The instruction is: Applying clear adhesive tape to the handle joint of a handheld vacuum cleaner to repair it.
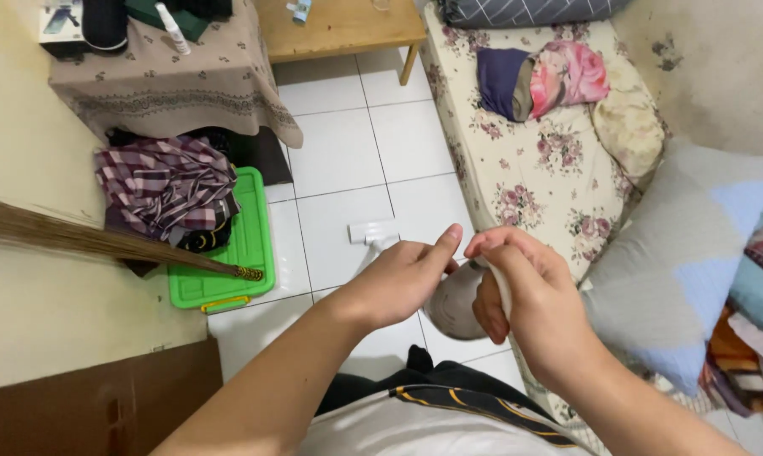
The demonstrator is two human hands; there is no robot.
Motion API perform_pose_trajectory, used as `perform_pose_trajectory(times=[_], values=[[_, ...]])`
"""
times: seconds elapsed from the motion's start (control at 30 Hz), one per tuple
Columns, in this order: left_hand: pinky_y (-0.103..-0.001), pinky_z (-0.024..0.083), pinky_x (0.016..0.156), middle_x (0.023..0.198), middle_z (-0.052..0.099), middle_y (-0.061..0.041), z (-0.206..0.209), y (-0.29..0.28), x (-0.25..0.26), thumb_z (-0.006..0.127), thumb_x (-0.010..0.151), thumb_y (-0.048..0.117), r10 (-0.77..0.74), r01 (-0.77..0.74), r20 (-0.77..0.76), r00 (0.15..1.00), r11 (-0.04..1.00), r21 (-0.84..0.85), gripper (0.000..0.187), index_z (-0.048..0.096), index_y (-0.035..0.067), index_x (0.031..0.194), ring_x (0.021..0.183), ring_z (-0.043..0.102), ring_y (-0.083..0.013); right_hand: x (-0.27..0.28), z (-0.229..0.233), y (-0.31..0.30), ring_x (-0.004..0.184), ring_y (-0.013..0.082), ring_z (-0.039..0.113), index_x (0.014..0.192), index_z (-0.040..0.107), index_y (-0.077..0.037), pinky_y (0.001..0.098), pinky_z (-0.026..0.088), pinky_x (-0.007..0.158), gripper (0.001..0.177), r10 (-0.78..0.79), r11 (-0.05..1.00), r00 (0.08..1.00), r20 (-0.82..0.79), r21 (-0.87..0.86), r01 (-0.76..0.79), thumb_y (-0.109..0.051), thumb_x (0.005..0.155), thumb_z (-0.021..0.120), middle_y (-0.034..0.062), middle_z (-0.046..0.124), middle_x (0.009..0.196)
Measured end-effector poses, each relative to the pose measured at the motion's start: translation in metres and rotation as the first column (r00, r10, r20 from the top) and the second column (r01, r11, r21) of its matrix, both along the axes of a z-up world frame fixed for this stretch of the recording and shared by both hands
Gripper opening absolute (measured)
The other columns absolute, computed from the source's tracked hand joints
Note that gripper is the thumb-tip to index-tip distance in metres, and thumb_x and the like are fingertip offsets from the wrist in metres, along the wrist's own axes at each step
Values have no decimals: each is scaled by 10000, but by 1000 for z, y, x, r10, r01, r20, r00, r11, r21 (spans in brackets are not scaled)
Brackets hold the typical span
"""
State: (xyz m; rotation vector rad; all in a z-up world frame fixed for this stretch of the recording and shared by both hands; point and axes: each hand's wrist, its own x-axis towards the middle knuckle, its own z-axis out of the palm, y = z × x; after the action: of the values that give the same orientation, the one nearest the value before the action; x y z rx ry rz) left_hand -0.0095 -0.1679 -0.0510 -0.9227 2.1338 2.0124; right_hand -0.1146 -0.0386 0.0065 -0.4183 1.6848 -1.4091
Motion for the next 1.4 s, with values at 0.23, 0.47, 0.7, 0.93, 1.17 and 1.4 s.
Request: perform_pose_trajectory(times=[0.23,0.47,0.7,0.93,1.17,1.4], values=[[-366,479,967,1162,749,-150,-23,-21,17,302,985,598,-114,114,-24,993,993,7,731,689,25,1222,1098,674,-235,13,-42,-24,314,169,379,951,617,-19,323,322,342,201,-7,1000,996,-93,-20,5,-169,995,491,72,451,433],[-373,513,917,1138,752,-180,6,-34,31,372,965,430,-272,269,20,962,959,88,567,684,51,1247,1062,694,-268,33,-5,-27,314,163,362,955,618,-11,327,318,335,203,-75,997,995,-70,24,77,-168,996,496,61,424,427],[-372,468,1042,1294,681,-182,-6,-20,46,536,838,266,-376,376,-1,927,926,-25,625,527,71,1432,1224,641,-301,48,-17,-15,309,172,370,964,603,-20,321,319,348,183,-86,994,994,-64,55,89,-160,990,489,69,417,409],[-382,423,1108,1432,543,-232,-29,-13,37,586,816,238,-378,388,131,916,920,-59,847,241,77,1573,1338,549,-333,35,-60,-13,314,171,385,947,593,-12,319,321,351,185,-13,1000,999,-44,2,13,-156,993,486,70,434,424],[-380,505,978,1200,709,-192,33,-9,21,549,820,283,-402,420,185,897,905,-67,679,455,44,1449,1128,681,-294,17,-4,-15,313,172,366,938,597,-14,328,304,331,193,-53,997,999,14,57,52,-178,976,504,65,417,425],[-376,498,989,1227,698,-181,29,21,-13,569,788,284,-384,404,247,890,914,-34,776,368,79,1509,1157,665,-289,-22,-14,14,321,166,384,939,608,-16,319,315,334,209,21,998,1000,0,61,-21,-197,972,509,64,439,430]])
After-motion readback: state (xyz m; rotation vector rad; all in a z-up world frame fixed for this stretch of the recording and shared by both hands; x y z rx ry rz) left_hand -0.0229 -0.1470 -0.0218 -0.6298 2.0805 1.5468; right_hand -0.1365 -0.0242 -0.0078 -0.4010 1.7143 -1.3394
